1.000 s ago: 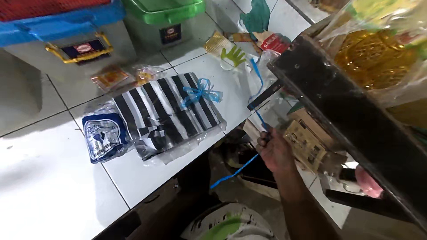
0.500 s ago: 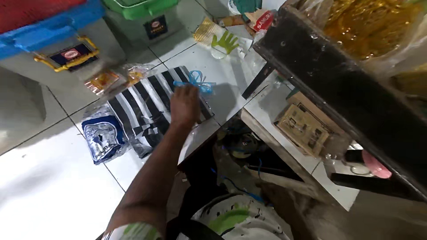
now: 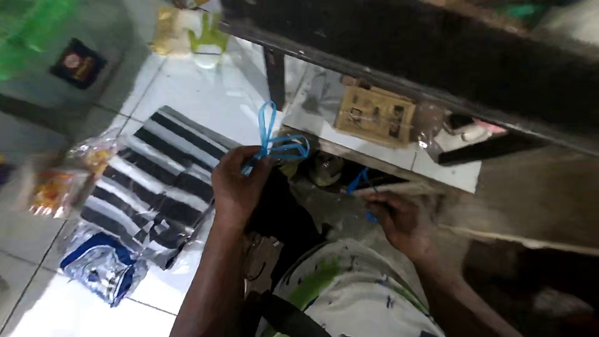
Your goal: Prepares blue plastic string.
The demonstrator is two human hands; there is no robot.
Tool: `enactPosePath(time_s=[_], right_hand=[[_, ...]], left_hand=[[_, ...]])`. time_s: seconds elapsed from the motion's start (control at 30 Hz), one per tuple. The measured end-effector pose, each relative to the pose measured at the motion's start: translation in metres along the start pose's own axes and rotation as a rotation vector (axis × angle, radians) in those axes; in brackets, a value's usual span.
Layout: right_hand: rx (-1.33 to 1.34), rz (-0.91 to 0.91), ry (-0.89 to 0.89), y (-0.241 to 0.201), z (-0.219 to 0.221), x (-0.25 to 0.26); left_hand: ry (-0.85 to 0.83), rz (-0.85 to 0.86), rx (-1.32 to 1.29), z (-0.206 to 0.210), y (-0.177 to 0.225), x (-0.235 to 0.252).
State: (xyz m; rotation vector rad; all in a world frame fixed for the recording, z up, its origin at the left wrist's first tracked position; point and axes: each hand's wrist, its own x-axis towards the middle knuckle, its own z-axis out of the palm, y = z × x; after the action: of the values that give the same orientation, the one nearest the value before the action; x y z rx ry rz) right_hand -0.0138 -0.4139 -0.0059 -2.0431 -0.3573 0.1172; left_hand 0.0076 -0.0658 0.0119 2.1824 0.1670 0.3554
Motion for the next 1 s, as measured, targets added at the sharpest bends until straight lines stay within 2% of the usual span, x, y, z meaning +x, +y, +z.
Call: enactPosePath(time_s=[0.1, 0.17, 0.3, 0.4, 0.5, 0.6, 0.7, 0.93, 1.0], right_hand=[[-0.062, -0.194, 0.171, -0.030, -0.002, 0.016], [-0.116, -0.245, 0.196, -0.050, -0.005, 0.027], [-0.201, -0.208, 0.092, -0.049, -0.002, 0.040], [-0.124, -0.145, 0.054, -0.029, -0.001, 0.034], [-0.091, -0.073, 0.087, -0.017, -0.010, 0.014], [-0.158, 0.023, 0.109, -0.015, -0.020, -0.014], [-0.229, 0.020, 0.131, -0.010, -0.027, -0.036], [-0.110, 0.010, 0.248, 0.004, -0.083, -0.102], [-0.115, 0.049, 0.288, 0.009, -0.103, -0.130]], left_hand=[[-0.133, 0.058, -0.055, 0.026, 0.020, -0.023], [-0.198, 0.116, -0.062, 0.037, 0.031, -0.034], [-0.341, 0.227, -0.055, 0.057, 0.044, -0.043], [-0.446, 0.316, -0.094, 0.073, 0.049, -0.044], [-0.506, 0.399, -0.111, 0.092, 0.053, -0.048], [-0.514, 0.508, 0.076, 0.106, 0.068, -0.059], [-0.509, 0.607, 0.161, 0.119, 0.090, -0.072], [-0.651, 0.490, -0.173, 0.169, 0.141, -0.119], [-0.701, 0.477, -0.200, 0.187, 0.159, -0.138]])
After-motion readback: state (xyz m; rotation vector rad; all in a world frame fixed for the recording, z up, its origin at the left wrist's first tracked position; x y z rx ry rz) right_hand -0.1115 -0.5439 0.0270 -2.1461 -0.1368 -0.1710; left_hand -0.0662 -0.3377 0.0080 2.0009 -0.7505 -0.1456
